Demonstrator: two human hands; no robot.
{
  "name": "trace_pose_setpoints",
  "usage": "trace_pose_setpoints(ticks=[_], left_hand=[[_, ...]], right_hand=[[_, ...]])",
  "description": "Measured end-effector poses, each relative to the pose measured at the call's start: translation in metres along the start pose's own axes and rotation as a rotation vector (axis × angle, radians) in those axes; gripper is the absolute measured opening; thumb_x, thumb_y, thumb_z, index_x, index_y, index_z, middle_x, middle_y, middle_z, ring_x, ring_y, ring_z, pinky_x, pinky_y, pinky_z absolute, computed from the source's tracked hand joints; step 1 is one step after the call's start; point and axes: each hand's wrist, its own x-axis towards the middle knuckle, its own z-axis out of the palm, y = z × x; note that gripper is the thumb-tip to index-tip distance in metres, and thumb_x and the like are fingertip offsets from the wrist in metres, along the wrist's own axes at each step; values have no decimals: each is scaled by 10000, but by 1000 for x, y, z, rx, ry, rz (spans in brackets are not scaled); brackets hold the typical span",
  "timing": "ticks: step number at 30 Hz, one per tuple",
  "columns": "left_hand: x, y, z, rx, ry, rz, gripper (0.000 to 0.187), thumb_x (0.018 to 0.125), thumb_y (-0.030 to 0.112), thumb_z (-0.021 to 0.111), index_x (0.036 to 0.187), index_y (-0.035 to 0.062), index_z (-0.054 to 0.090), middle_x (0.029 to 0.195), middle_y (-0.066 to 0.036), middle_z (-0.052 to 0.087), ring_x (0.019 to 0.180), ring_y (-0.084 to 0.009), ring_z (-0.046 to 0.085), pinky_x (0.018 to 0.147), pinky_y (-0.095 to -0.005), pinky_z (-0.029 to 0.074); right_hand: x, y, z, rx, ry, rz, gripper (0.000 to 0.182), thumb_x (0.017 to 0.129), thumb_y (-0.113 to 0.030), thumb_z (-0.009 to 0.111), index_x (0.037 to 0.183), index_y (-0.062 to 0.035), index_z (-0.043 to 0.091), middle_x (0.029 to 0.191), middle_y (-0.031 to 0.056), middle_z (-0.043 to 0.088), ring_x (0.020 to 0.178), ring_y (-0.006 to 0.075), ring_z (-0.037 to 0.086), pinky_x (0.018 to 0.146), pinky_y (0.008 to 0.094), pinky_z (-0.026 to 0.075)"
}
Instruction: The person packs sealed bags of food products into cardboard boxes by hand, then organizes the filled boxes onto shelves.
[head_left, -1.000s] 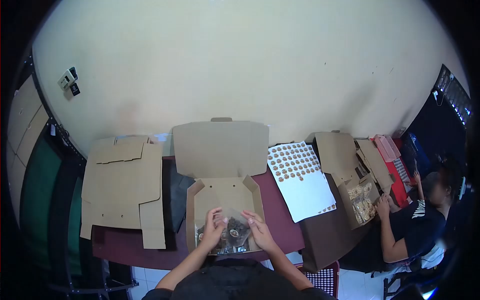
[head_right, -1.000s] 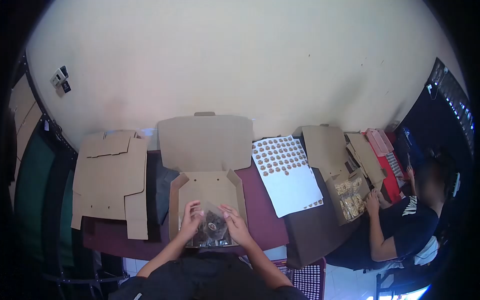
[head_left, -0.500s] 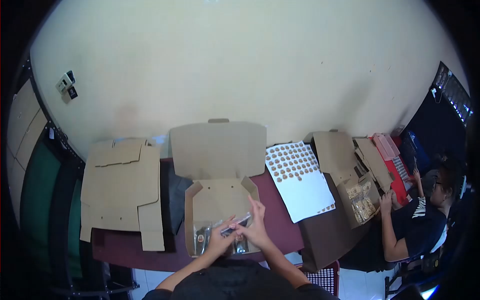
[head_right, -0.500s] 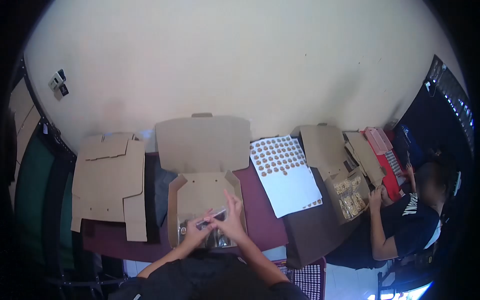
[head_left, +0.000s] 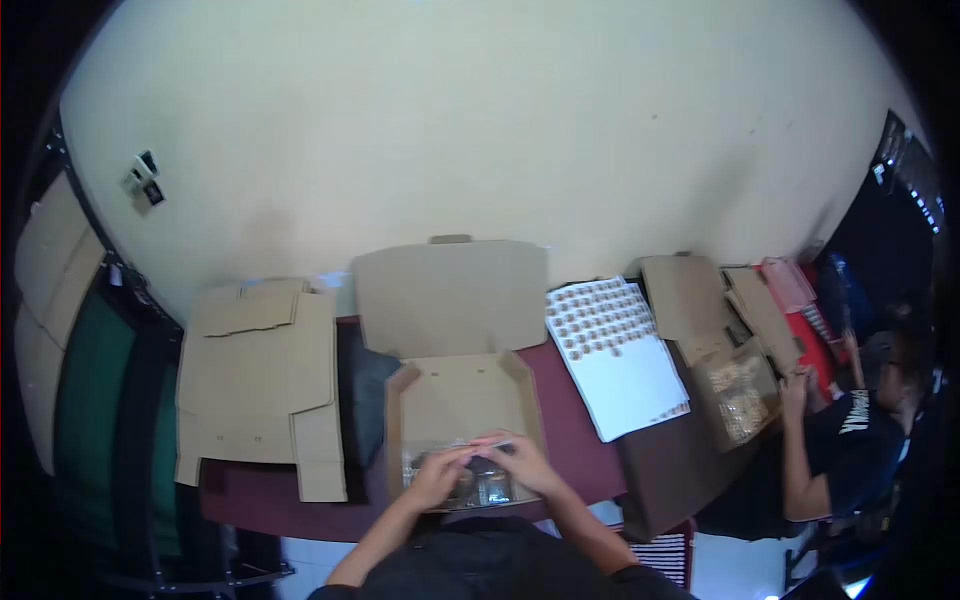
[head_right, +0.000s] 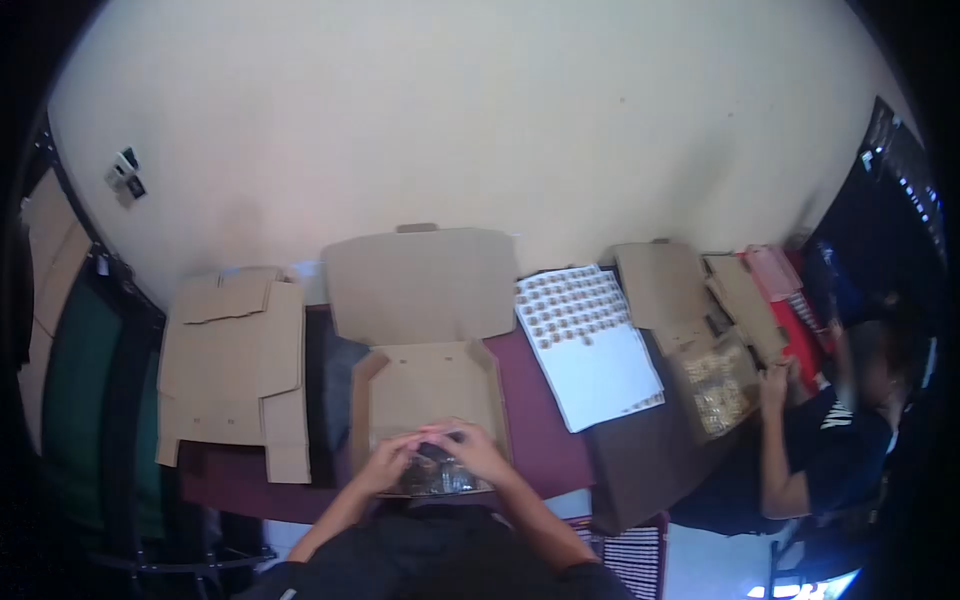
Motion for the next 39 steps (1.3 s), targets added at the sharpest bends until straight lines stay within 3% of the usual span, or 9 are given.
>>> trace_pose_setpoints(ticks=[5, 11, 16, 20, 25, 29, 33, 35, 39], left_hand=[[-3, 4, -18, 10, 36, 140, 222, 861, 167, 578, 1006, 13, 645, 977, -144, 646, 785, -182, 610, 737, -289, 467], [3, 11, -31, 125, 100, 183, 151, 816, 155, 624, 861, 24, 684, 576, -42, 614, 552, -115, 578, 951, -388, 384], [-4, 29, -40, -113, -73, -103, 230, 903, 164, 510, 973, -4, 652, 864, -96, 663, 823, -157, 610, 935, -311, 380], [-2, 10, -40, -199, -102, 47, 278, 923, 214, 482, 1064, 19, 620, 980, -77, 631, 870, -136, 572, 878, -271, 408], [3, 9, -16, -157, 171, 69, 673, 849, 240, 604, 1371, 23, 240, 1310, -156, 366, 1168, -265, 407, 977, -355, 336], [0, -12, 6, 321, -11, 1, 930, 741, 296, 717, 1396, 52, 102, 1294, -210, 285, 1197, -336, 344, 1001, -428, 300], [-4, -28, 33, 537, 275, 139, 999, 682, 242, 764, 1364, 12, 71, 1234, -251, 337, 1192, -341, 365, 1002, -425, 304], [-2, -56, 36, -147, 379, 25, 961, 696, 214, 754, 1335, -12, 71, 1204, -212, 406, 1151, -296, 436, 967, -391, 354], [1, -29, 28, -350, 492, -65, 743, 820, 140, 625, 1333, 51, 95, 1209, -155, 412, 1121, -223, 440, 930, -325, 376]], right_hand=[[-3, -5, -2, -57, -180, 33, 322, 948, -225, 429, 1107, 2, 594, 1130, 108, 587, 1097, 206, 508, 962, 321, 356], [-6, -30, -7, -108, -274, 163, 387, 967, -272, 371, 1210, -6, 511, 1220, 114, 508, 1133, 219, 472, 977, 319, 332], [-8, -37, -9, -151, -285, 155, 397, 968, -318, 361, 1215, -53, 524, 1174, 95, 525, 1042, 196, 495, 916, 307, 378], [-5, -15, -9, -383, -205, -90, 394, 969, -315, 354, 1203, -56, 539, 1177, 105, 521, 1046, 198, 492, 900, 305, 391], [6, 4, -2, -78, 284, 40, 397, 979, -292, 325, 1153, -38, 575, 997, 116, 618, 924, 181, 556, 872, 279, 403], [18, 57, 4, -98, 443, 177, 418, 960, -325, 365, 1088, 0, 596, 892, 129, 643, 843, 178, 595, 766, 298, 447], [15, 35, 47, -154, 349, 121, 359, 941, -294, 416, 1068, -15, 602, 882, 161, 615, 843, 244, 597, 777, 300, 448], [13, 8, 58, -211, 288, -27, 329, 933, -265, 438, 1088, -18, 591, 930, 165, 601, 874, 252, 587, 804, 309, 442], [16, 6, 50, -467, 344, -194, 278, 909, -177, 513, 1106, 8, 577, 1171, 156, 524, 1066, 205, 506, 908, 302, 397]])
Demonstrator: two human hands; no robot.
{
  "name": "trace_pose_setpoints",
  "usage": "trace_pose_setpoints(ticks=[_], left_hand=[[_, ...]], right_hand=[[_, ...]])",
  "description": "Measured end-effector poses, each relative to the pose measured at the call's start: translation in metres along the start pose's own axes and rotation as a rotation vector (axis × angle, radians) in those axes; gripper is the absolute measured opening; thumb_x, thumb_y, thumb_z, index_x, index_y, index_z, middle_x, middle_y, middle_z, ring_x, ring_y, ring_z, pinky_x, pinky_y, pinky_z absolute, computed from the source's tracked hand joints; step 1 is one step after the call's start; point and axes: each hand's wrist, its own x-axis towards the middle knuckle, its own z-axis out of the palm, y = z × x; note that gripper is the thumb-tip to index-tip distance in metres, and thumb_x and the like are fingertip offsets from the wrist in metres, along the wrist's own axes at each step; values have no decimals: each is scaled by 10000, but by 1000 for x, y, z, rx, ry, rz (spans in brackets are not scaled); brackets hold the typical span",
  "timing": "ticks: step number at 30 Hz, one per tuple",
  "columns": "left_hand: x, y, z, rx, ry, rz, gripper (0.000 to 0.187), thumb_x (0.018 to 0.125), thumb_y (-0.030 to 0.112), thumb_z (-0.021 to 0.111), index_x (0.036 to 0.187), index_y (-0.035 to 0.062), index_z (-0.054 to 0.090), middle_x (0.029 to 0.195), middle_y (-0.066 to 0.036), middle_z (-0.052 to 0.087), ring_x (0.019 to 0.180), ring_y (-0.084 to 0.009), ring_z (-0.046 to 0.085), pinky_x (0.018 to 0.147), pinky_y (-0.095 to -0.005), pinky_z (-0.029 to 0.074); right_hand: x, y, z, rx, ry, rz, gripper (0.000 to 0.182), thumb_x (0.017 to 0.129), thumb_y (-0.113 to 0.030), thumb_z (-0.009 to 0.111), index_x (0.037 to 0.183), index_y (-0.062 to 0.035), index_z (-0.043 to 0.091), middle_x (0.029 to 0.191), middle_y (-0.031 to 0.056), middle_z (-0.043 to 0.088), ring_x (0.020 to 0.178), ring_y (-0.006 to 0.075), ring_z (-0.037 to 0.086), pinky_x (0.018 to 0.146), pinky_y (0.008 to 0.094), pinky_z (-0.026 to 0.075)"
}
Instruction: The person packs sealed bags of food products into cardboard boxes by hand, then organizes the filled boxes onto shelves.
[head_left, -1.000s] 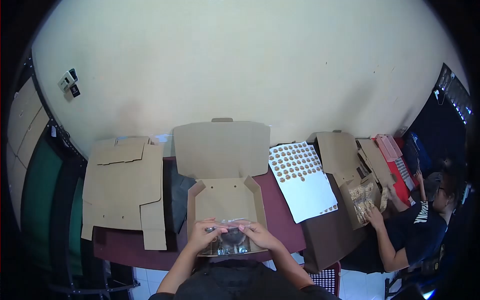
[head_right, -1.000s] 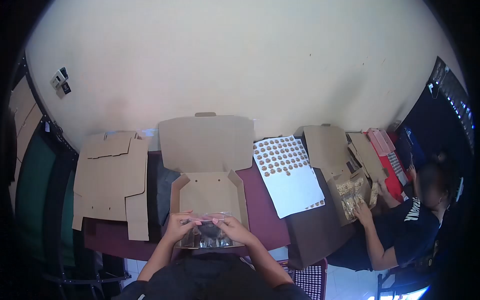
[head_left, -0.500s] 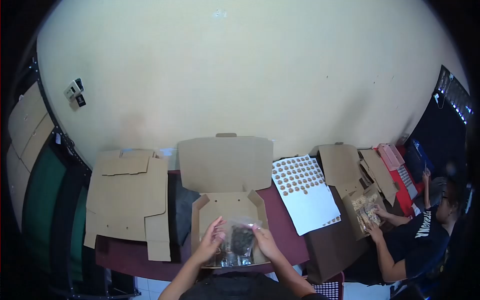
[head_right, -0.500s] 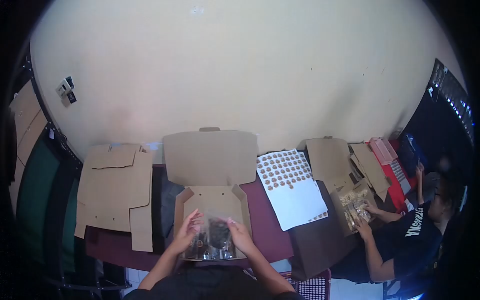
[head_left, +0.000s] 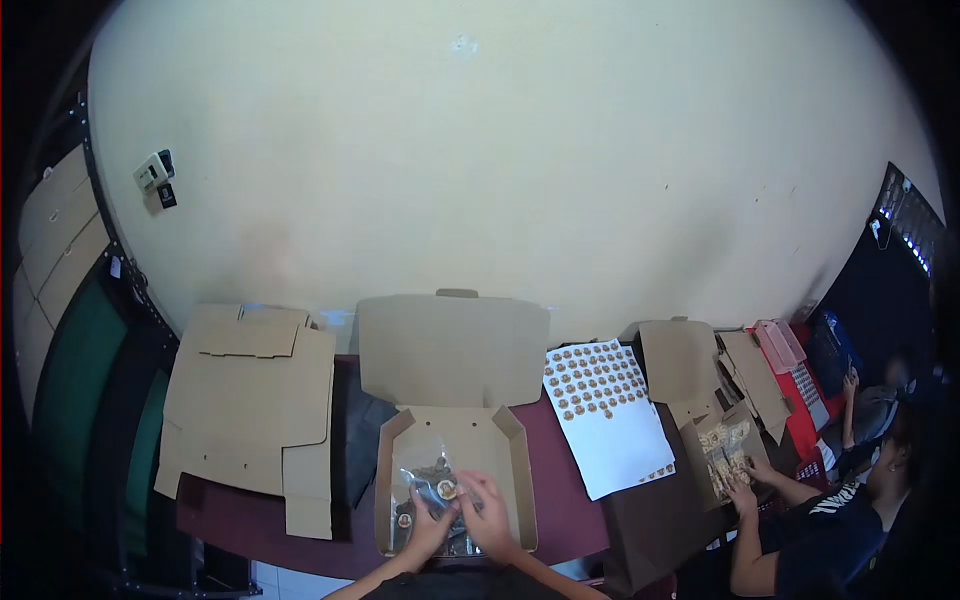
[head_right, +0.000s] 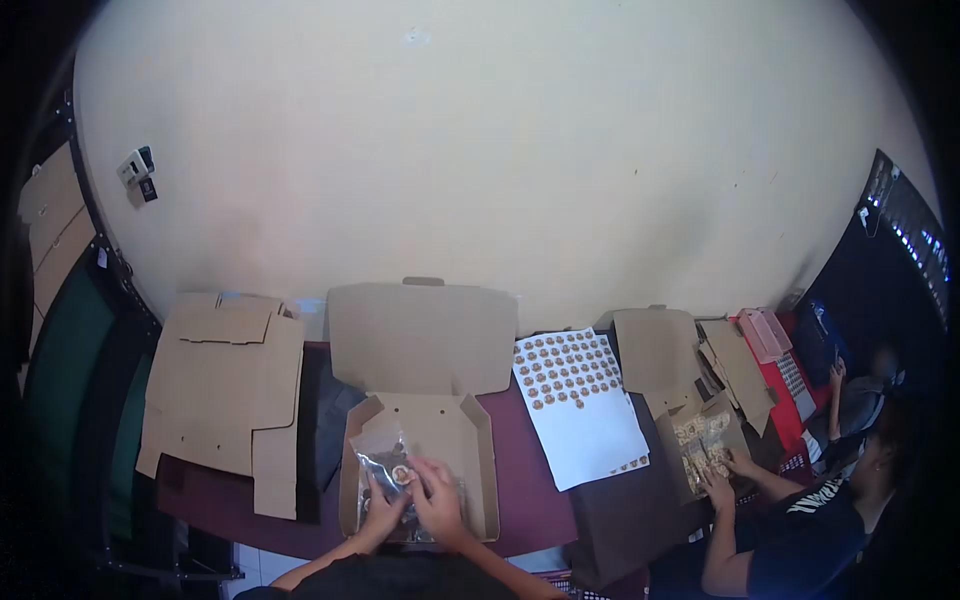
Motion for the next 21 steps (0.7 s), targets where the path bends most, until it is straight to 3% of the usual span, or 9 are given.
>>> trace_pose_setpoints(ticks=[2, 4, 6, 8, 10, 12, 13, 16, 21], left_hand=[[6, -29, -12, -204, 53, -61, 600, 895, 166, 531, 1332, 86, 127, 1242, -145, 373, 1147, -214, 396, 943, -320, 356], [8, -33, -12, -439, 205, -128, 556, 925, 206, 486, 1339, 91, 134, 1279, -148, 333, 1173, -220, 361, 951, -317, 342], [7, -21, -12, -419, 205, -183, 631, 898, 225, 540, 1348, 60, 131, 1271, -163, 352, 1158, -236, 381, 949, -319, 344], [2, 5, -6, 77, 174, -167, 699, 865, 263, 592, 1340, 20, 141, 1265, -185, 370, 1152, -245, 395, 949, -319, 344], [3, -4, -7, 11, 154, -169, 748, 836, 285, 629, 1336, -15, 161, 1262, -199, 384, 1156, -250, 401, 955, -321, 340], [3, -10, -11, -16, 153, -268, 746, 838, 272, 624, 1347, -25, 166, 1281, -205, 370, 1167, -250, 396, 956, -316, 341], [4, -11, -16, 6, 141, -279, 746, 838, 272, 624, 1347, -25, 166, 1281, -205, 370, 1167, -250, 396, 956, -316, 341], [7, -13, -17, 50, 121, -188, 684, 861, 232, 578, 1351, -35, 182, 1286, -191, 373, 1166, -243, 396, 968, -314, 322], [15, -19, -25, 65, 66, -85, 579, 919, 254, 451, 1347, -46, 201, 1287, -189, 375, 1182, -247, 368, 998, -310, 269]], right_hand=[[1, 28, 5, -171, -12, -12, 362, 891, -194, 556, 1198, -11, 501, 1207, 164, 490, 1114, 215, 478, 911, 299, 393], [-5, 55, 16, 158, -96, 302, 525, 862, -276, 590, 1298, -51, 403, 1251, 194, 466, 1139, 270, 487, 947, 338, 377], [-7, 61, 20, 278, -172, 459, 587, 870, -286, 584, 1337, -38, 330, 1247, 188, 474, 1155, 229, 473, 964, 329, 362], [-12, 67, 24, 501, -300, 624, 556, 909, -242, 530, 1355, -19, 285, 1202, 174, 497, 1128, 175, 464, 931, 278, 380], [-15, 68, 25, 581, -293, 592, 524, 922, -257, 504, 1343, -6, 320, 1152, 126, 533, 1073, 155, 495, 904, 255, 389], [-16, 61, 23, 258, -246, 570, 434, 923, -257, 503, 1256, 12, 431, 1081, 79, 561, 983, 125, 519, 852, 237, 403], [-15, 71, 26, 409, -275, 538, 362, 922, -265, 506, 1139, 24, 509, 1004, 61, 578, 917, 106, 521, 813, 231, 407], [-7, 51, 20, 295, -293, 634, 331, 925, -264, 500, 1095, 20, 513, 967, 50, 580, 895, 98, 519, 799, 233, 411], [-2, 31, 21, 544, -232, 557, 358, 930, -256, 497, 1164, 15, 476, 1034, 52, 558, 956, 102, 503, 835, 246, 402]])
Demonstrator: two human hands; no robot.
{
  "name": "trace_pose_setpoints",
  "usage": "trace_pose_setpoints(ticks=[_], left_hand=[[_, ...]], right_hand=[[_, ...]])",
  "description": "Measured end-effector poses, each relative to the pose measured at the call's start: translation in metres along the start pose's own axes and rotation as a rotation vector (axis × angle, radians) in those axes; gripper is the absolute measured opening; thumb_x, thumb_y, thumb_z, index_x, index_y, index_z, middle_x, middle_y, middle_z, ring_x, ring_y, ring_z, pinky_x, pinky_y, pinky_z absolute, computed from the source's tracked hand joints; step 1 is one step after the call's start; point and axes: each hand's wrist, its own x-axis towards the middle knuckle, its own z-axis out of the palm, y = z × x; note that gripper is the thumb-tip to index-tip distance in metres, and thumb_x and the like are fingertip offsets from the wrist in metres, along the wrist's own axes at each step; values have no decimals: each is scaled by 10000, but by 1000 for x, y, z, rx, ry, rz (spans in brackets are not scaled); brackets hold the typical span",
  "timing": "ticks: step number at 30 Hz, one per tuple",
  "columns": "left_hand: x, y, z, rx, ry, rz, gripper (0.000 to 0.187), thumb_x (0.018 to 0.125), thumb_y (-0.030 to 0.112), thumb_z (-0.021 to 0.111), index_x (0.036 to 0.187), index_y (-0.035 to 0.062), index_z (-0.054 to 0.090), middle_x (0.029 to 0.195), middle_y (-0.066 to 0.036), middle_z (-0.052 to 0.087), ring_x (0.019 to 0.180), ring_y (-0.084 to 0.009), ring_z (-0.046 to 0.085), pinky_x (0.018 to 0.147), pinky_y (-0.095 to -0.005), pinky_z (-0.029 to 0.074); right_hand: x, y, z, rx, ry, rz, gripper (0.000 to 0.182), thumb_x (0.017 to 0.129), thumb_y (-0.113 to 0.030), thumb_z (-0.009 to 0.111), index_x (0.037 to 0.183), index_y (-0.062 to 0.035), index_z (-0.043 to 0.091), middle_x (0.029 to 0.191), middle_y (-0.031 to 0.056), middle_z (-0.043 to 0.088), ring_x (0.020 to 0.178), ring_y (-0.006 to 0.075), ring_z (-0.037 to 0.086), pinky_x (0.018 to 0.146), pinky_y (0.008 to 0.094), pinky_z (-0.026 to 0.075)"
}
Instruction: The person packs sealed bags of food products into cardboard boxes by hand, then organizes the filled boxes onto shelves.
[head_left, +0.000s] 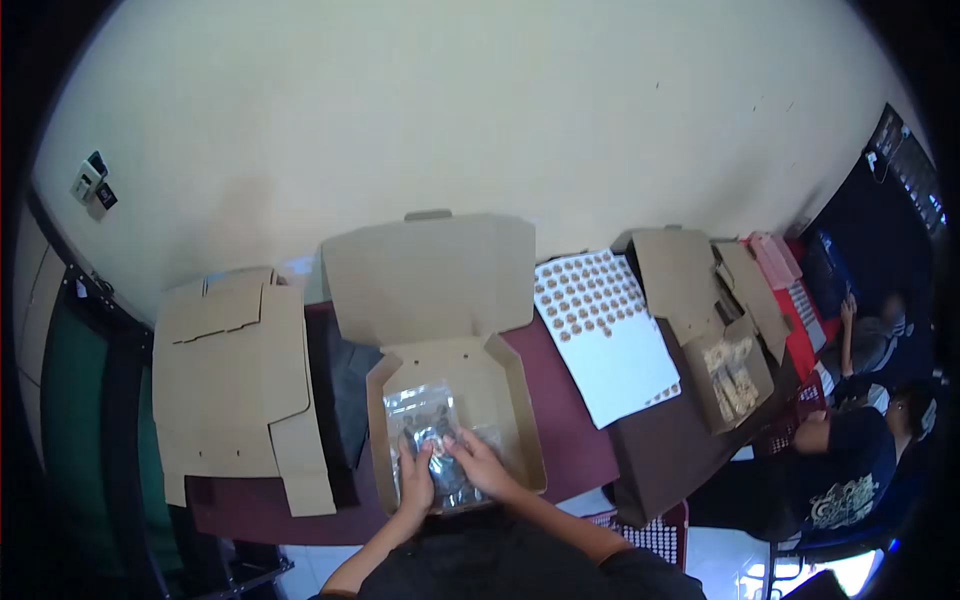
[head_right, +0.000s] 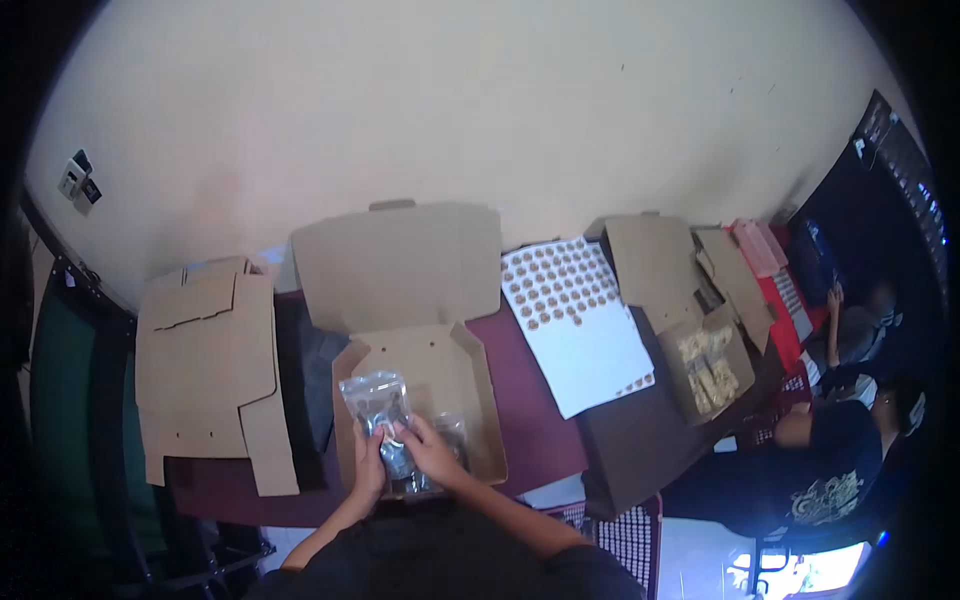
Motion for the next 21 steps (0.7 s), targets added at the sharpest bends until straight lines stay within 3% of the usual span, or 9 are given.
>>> trace_pose_setpoints(ticks=[5, 8, 12, 13, 15, 18, 19, 21], left_hand=[[-10, 1, 3, 16, -81, -24, 612, 927, 262, 439, 1363, -62, 157, 1318, -198, 344, 1217, -254, 336, 1016, -315, 250], [-14, 12, 11, 179, -36, 17, 610, 939, 266, 425, 1367, -66, 144, 1330, -200, 334, 1225, -249, 330, 1020, -313, 248], [-9, 6, 13, 188, -90, 33, 562, 949, 331, 411, 1334, -50, 259, 1283, -147, 396, 1167, -216, 396, 991, -311, 298], [-6, 2, 8, 199, -86, 4, 562, 949, 331, 411, 1334, -50, 259, 1283, -147, 396, 1167, -216, 396, 991, -311, 298], [2, 0, -5, 369, -221, 64, 367, 948, 196, 402, 1244, -20, 422, 1209, -134, 486, 1071, -248, 491, 937, -322, 359], [11, 29, 6, 251, -108, 17, 266, 929, 157, 415, 1111, -1, 525, 1086, -151, 544, 974, -245, 546, 863, -329, 407], [13, 28, 5, 259, -108, 14, 266, 929, 157, 415, 1111, -1, 525, 1086, -151, 544, 974, -245, 546, 863, -329, 407], [18, 17, 8, 555, -277, 3, 224, 901, 121, 439, 1078, 22, 534, 1064, -183, 540, 956, -261, 554, 834, -335, 420]], right_hand=[[-4, -2, -10, 50, -58, -61, 359, 931, -238, 497, 1176, 22, 464, 1054, 50, 549, 977, 108, 495, 854, 249, 398], [-7, 2, -19, 88, -52, -12, 336, 926, -233, 507, 1155, 12, 490, 1028, 39, 563, 963, 95, 504, 853, 248, 399], [-13, -2, -30, 191, -28, 68, 320, 916, -235, 526, 1135, -2, 521, 1007, 32, 576, 949, 86, 510, 845, 245, 403], [-15, -4, -34, 142, 9, 37, 318, 914, -224, 528, 1140, 0, 520, 1010, 37, 579, 946, 90, 512, 840, 244, 407], [-17, -6, -47, 4, 164, -62, 328, 900, -234, 544, 1106, 21, 527, 978, 66, 593, 904, 106, 523, 802, 262, 423], [-11, -8, -91, -237, 533, -196, 371, 872, -240, 577, 1083, 60, 523, 927, 172, 614, 883, 186, 568, 776, 316, 444], [-13, -17, -103, -237, 569, -187, 371, 873, -230, 574, 1090, 65, 517, 928, 178, 613, 883, 199, 575, 777, 318, 445], [-18, -17, -128, -242, 610, -177, 371, 874, -221, 572, 1098, 69, 512, 929, 184, 613, 883, 212, 582, 778, 320, 447]])
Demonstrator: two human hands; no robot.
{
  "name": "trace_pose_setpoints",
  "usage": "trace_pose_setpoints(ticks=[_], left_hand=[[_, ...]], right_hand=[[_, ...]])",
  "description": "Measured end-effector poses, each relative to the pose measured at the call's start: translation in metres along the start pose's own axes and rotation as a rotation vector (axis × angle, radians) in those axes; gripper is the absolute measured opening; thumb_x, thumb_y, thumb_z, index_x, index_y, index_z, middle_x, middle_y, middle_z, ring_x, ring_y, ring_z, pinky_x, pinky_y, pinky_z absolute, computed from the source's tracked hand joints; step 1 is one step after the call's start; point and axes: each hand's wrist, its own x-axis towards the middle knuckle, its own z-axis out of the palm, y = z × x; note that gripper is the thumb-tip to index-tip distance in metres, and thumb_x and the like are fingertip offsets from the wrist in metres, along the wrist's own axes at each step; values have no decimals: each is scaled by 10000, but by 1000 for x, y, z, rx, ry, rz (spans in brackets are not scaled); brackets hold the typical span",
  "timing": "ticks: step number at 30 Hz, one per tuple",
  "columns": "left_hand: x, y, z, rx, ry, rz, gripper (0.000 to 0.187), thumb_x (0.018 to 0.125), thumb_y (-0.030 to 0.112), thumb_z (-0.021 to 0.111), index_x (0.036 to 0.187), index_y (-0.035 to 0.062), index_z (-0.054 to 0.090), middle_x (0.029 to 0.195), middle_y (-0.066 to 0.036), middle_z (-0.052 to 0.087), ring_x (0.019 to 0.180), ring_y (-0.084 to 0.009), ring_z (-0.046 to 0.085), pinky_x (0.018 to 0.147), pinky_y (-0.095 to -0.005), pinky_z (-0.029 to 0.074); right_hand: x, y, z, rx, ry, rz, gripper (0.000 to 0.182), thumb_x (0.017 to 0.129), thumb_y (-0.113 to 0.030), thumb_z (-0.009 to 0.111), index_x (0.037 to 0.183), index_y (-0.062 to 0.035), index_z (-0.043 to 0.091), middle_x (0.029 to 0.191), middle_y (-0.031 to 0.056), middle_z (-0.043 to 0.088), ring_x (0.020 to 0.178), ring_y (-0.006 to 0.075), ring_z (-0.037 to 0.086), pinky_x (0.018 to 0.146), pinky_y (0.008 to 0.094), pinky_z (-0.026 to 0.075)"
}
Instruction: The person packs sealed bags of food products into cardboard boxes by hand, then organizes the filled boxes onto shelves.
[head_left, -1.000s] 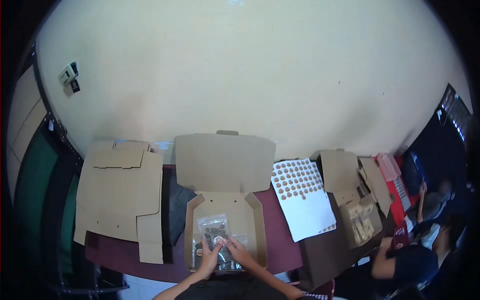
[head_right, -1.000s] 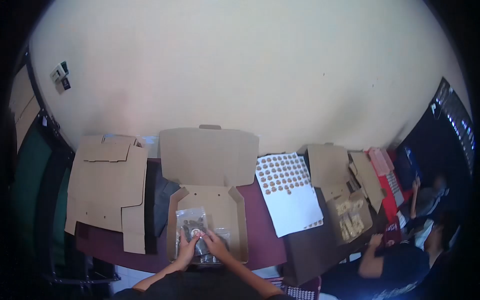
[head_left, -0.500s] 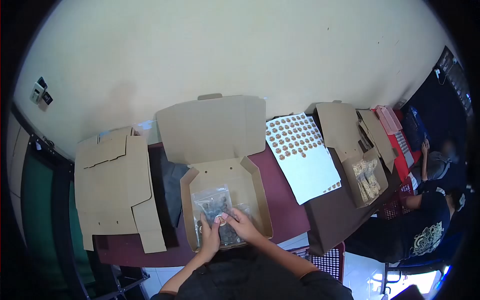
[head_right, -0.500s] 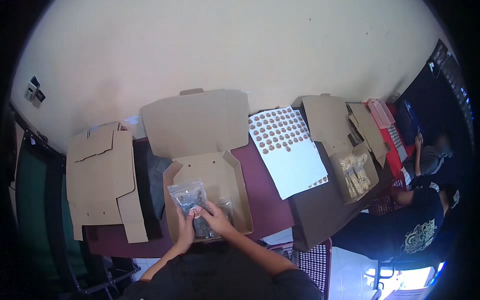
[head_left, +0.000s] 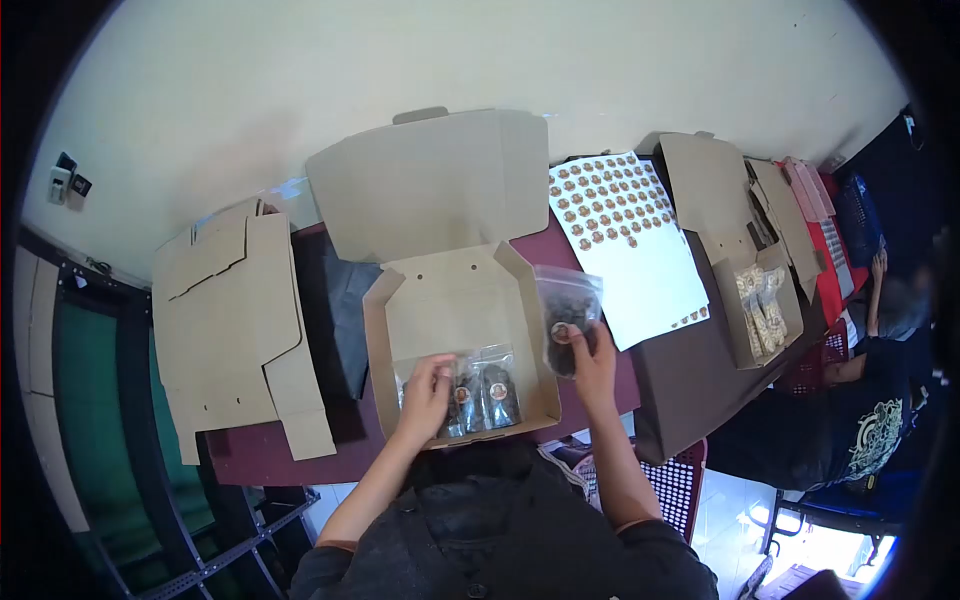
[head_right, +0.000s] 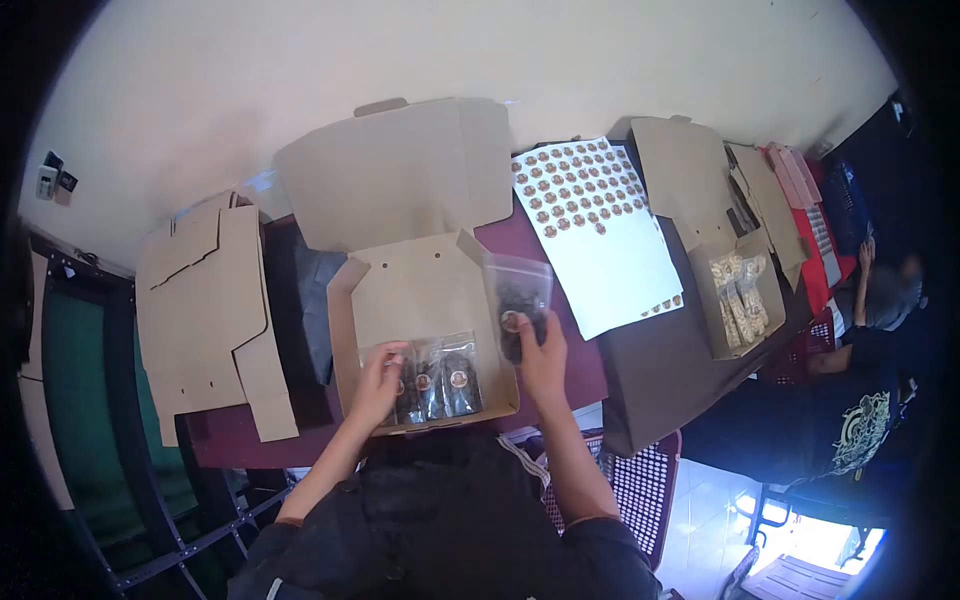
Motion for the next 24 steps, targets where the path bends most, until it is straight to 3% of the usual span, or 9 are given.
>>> trace_pose_setpoints(ticks=[4, 6, 7, 10, 11, 14, 15, 22, 24], left_hand=[[9, -37, 51, 323, -231, 395, 293, 775, 47, 517, 1065, 73, 550, 1146, -119, 532, 1066, -330, 499, 928, -416, 381], [12, -53, 78, 483, -363, 529, 292, 762, 64, 520, 1050, 87, 566, 1155, -97, 534, 1118, -324, 467, 970, -476, 326], [13, -59, 88, 650, -493, 662, 293, 748, 81, 523, 1034, 100, 582, 1164, -74, 536, 1169, -319, 435, 1012, -537, 272], [18, -74, 105, 879, -654, 747, 265, 776, 141, 500, 1020, 132, 602, 1177, -50, 533, 1215, -305, 397, 1031, -627, 154], [21, -71, 110, 1023, -766, 659, 357, 788, 165, 483, 1132, 185, 576, 1237, -16, 486, 1255, -294, 354, 1034, -647, 77], [22, -75, 111, 1084, -613, 759, 339, 786, 168, 489, 1109, 178, 590, 1228, -31, 490, 1235, -288, 371, 1037, -645, 79], [21, -70, 107, 1085, -615, 752, 339, 786, 168, 489, 1109, 178, 590, 1228, -31, 490, 1235, -288, 371, 1037, -645, 79], [5, -44, 77, 963, -505, 740, 213, 777, 129, 504, 958, 146, 616, 1070, -42, 536, 1170, -263, 424, 1033, -634, 137], [3, -42, 74, 973, -549, 697, 213, 773, 121, 511, 960, 144, 611, 1077, -41, 533, 1174, -256, 420, 1032, -632, 144]], right_hand=[[1, 4, -13, -32, 143, 5, 339, 857, -189, 586, 1104, 35, 526, 908, 154, 626, 824, 204, 602, 729, 314, 461], [-7, 3, -14, -276, 0, -95, 346, 839, -200, 608, 1087, 32, 540, 913, 179, 623, 828, 225, 609, 739, 314, 466], [-13, -13, -12, -379, -118, -45, 352, 825, -213, 619, 1067, 34, 551, 924, 211, 613, 843, 298, 616, 749, 344, 472], [-27, -5, 2, -469, -184, -132, 357, 821, -226, 621, 1059, 31, 554, 910, 232, 608, 840, 363, 603, 745, 391, 472], [-29, 6, 5, -515, -195, -138, 338, 811, -173, 630, 1070, 27, 545, 901, 211, 613, 810, 343, 606, 704, 348, 476], [-35, 19, 13, -643, -219, -173, 357, 820, -189, 614, 1093, 24, 529, 974, 216, 599, 916, 363, 583, 777, 398, 465], [-37, 18, 14, -682, -268, -120, 434, 836, -194, 583, 1195, 10, 449, 1064, 237, 562, 996, 407, 535, 836, 442, 437], [-38, 31, 39, -815, -222, -285, 616, 866, -142, 509, 1382, -50, 186, 1134, 307, 485, 995, 460, 512, 840, 463, 425], [-36, 27, 45, -721, -481, 236, 619, 872, -126, 489, 1392, -44, 163, 1160, 312, 452, 1048, 446, 484, 856, 463, 419]])
